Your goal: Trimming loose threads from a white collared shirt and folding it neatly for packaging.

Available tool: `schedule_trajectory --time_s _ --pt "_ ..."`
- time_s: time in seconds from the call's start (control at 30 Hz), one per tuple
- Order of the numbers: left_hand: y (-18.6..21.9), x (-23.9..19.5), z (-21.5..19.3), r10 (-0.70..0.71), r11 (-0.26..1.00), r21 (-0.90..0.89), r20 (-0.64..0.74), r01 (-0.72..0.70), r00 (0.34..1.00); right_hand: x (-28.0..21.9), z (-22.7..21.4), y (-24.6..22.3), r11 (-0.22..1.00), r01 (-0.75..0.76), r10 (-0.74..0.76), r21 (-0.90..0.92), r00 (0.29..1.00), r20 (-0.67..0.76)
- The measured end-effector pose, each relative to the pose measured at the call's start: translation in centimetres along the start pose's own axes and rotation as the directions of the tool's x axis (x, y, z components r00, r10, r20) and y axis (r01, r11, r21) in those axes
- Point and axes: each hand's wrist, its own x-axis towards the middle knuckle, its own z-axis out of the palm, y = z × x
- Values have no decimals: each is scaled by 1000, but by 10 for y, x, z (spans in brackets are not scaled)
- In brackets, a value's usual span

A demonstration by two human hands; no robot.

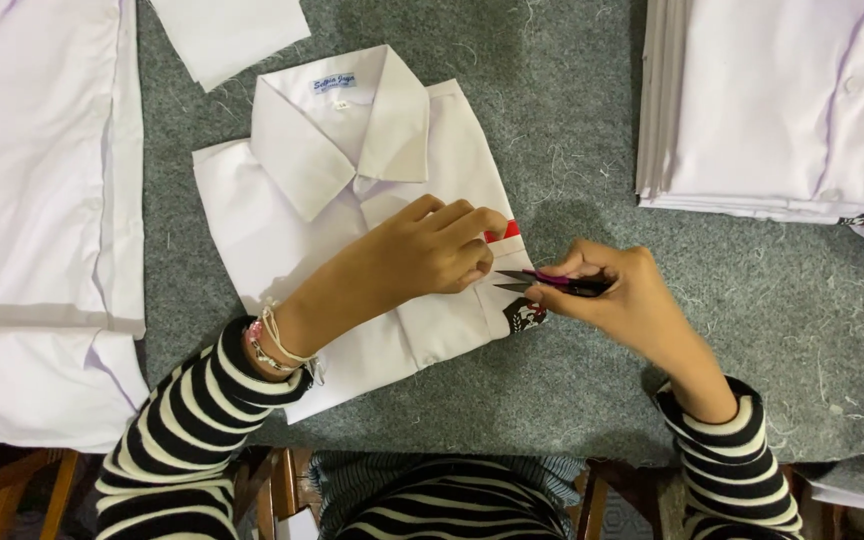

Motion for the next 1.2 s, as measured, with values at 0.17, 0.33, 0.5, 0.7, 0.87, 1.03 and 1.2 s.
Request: schedule_trajectory --time_s 0.17,0.33,0.5,0.7,0.87,1.03,1.2 --pt "-4 -5 -6 23 996 -87 31 -20 999 2 -1 7 1000 19 -19 -15 1000 -1" --pt "-2 -4 -6 32 994 -104 65 -26 997 0 -1 14 999 20 -20 -30 1000 19" --pt "4 -8 9 24 1000 -18 -9 -24 1000 0 -1 11 1000 10 -10 -17 999 41" --pt "3 1 -3 49 999 19 9 -49 999 2 -1 8 997 28 -22 -69 996 87" --pt "3 1 -3 46 999 13 -10 -46 999 3 0 5 996 20 -12 -85 996 92" --pt "2 -2 0 46 999 6 -20 -46 999 3 0 5 997 29 -21 -76 995 94" --pt "-4 1 -9 78 997 0 -26 -78 997 2 -1 3 998 -6 10 -62 998 55"
